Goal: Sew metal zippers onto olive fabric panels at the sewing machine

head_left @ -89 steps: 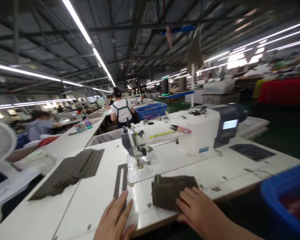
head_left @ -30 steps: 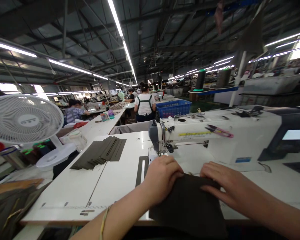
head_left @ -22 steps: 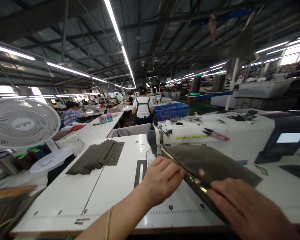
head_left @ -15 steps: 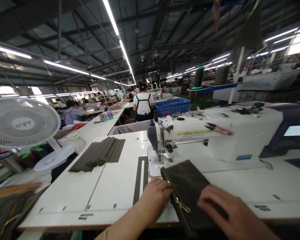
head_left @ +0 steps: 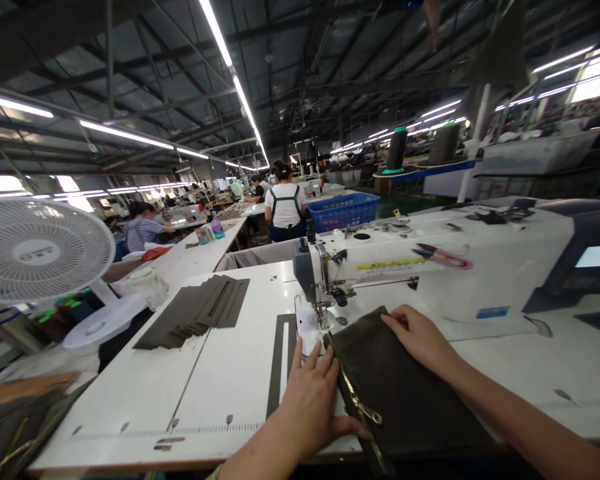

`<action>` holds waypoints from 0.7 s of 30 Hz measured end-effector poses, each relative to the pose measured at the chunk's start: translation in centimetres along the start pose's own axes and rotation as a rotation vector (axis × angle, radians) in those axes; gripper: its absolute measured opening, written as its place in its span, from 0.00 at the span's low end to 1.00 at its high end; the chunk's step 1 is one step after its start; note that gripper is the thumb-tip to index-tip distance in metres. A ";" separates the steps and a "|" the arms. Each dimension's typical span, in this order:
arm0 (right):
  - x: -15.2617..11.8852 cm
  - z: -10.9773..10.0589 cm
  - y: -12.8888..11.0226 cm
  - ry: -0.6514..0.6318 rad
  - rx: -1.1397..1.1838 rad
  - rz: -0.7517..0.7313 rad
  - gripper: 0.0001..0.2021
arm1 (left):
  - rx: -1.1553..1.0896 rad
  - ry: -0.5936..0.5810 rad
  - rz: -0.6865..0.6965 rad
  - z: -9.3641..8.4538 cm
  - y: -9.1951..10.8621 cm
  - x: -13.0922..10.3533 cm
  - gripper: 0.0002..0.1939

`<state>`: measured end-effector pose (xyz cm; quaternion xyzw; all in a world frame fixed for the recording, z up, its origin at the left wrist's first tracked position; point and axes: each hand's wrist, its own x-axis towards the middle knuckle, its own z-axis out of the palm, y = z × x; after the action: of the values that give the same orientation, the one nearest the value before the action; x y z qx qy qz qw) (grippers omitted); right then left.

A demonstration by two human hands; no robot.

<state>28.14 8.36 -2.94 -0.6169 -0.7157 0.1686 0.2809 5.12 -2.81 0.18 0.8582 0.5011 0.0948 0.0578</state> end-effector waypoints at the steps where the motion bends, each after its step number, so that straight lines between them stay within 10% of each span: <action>1: -0.2 0.0 0.1 0.016 -0.018 0.002 0.09 | 0.018 -0.016 -0.001 -0.1 0.1 0.2 0.44; 21: 1.4 0.2 -0.6 -0.019 -0.334 0.072 0.13 | 0.076 -0.177 -0.023 -1.2 -0.1 2.3 0.55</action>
<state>27.41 9.67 -2.42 -0.6787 -0.7136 0.0632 0.1616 5.91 -0.81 1.53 0.8591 0.5070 -0.0011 0.0702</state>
